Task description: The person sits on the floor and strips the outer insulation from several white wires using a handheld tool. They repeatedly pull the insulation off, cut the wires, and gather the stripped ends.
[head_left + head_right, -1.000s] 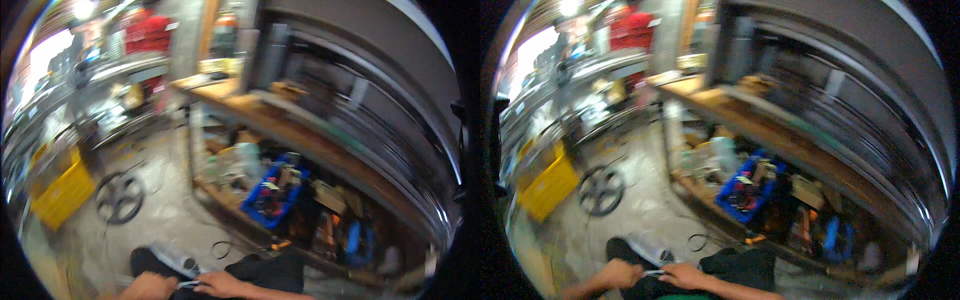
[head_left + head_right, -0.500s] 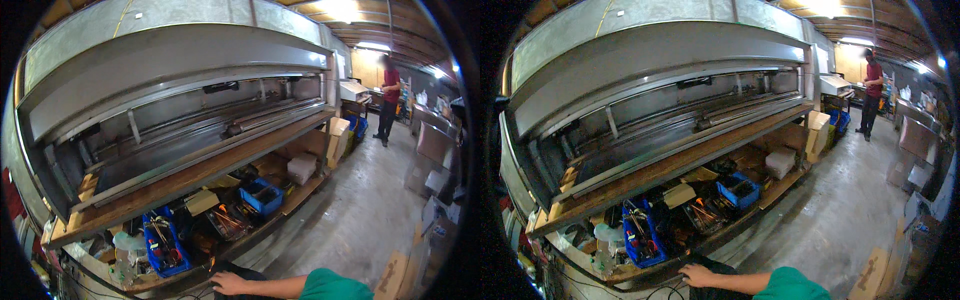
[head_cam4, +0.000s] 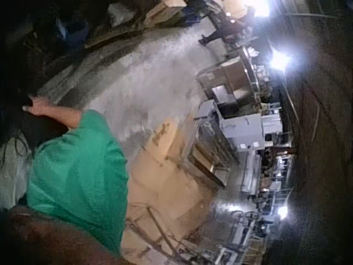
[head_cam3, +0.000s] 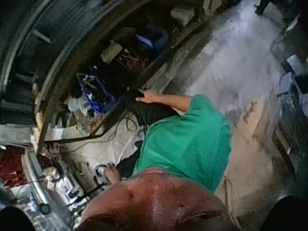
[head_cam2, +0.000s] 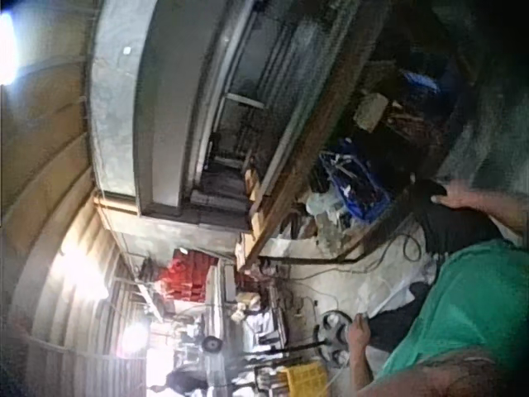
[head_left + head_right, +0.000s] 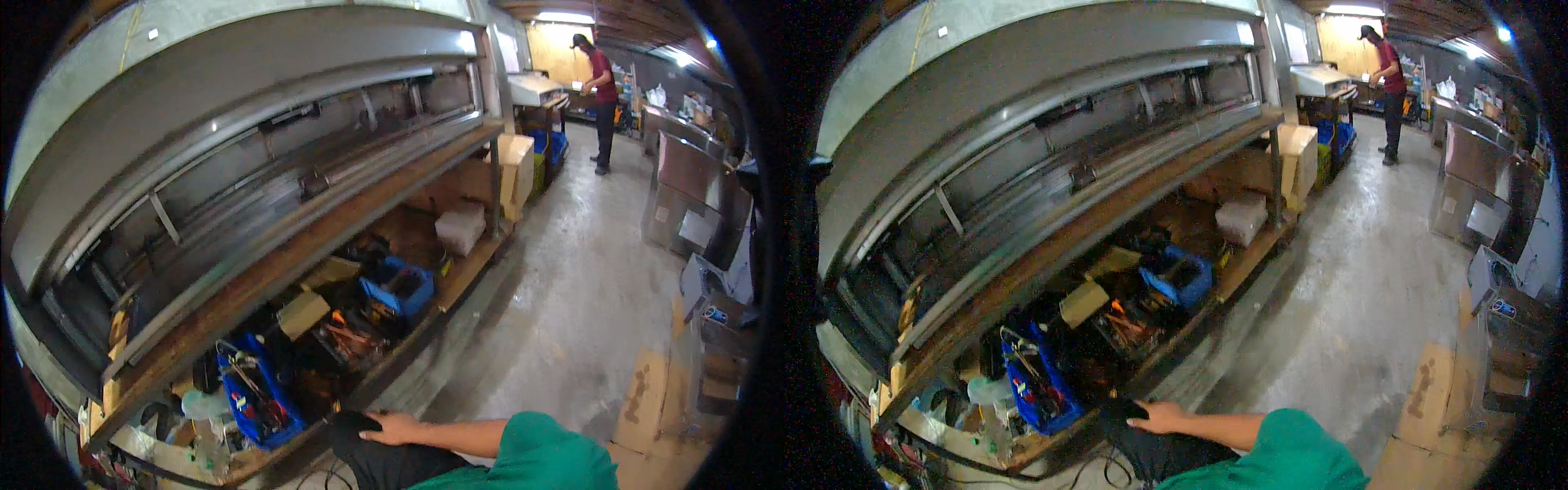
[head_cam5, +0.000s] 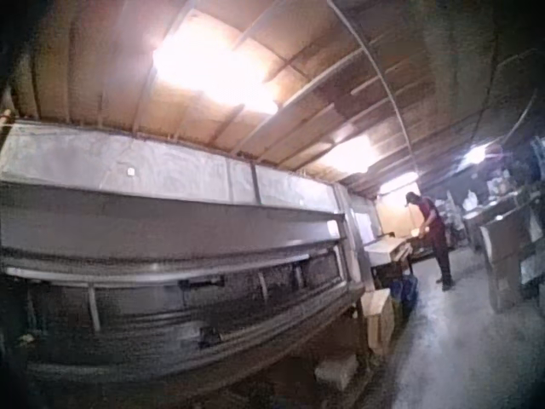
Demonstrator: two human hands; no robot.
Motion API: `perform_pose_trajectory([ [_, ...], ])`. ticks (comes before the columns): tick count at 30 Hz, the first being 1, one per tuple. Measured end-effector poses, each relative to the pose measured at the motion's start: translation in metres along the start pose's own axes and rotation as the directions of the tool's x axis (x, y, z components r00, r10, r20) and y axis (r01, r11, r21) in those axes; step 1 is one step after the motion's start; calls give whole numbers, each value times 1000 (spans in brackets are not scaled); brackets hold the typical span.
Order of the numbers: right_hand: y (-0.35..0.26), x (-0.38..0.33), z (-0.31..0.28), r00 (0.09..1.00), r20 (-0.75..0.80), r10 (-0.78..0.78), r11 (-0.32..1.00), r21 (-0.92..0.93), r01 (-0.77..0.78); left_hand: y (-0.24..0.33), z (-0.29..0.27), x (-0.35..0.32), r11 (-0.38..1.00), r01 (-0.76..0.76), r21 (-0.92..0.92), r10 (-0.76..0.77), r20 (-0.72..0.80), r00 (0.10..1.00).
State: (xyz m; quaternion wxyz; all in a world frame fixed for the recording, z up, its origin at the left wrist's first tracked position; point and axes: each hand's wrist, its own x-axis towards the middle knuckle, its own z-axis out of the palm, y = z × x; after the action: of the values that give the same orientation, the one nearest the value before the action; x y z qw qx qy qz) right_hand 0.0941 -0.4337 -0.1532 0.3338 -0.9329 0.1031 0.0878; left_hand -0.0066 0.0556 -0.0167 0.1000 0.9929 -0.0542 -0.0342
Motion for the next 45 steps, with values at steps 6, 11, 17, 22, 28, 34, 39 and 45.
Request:
perform_pose_trajectory([
  [6,-16,1,13,985,-60,-159,961,220,169,7,-9,-24,1000,-28,-2,28,-131,991],
  [11,-46,-44,2,812,-370,-450,886,-72,458,17,1,-21,998,54,24,-46,-245,968],
  [17,-131,-37,100,618,667,-417,794,-64,605,25,6,-20,977,174,-119,-189,-122,974],
  [22,-118,-35,224,206,978,31,667,-174,725,28,0,-31,926,311,-215,-336,-91,938],
  [28,-48,-7,336,160,987,30,692,-136,709,13,7,-26,924,264,-277,-315,-158,936],
  [34,-17,6,391,340,936,-88,570,-233,788,6,5,-12,885,349,-309,-396,-102,913],
  [39,-61,19,349,220,956,-195,371,-136,919,-1,11,2,852,342,-397,-410,-99,907],
  [45,-52,25,354,213,962,-169,369,-139,919,6,14,15,769,441,-462,-466,66,882],
])
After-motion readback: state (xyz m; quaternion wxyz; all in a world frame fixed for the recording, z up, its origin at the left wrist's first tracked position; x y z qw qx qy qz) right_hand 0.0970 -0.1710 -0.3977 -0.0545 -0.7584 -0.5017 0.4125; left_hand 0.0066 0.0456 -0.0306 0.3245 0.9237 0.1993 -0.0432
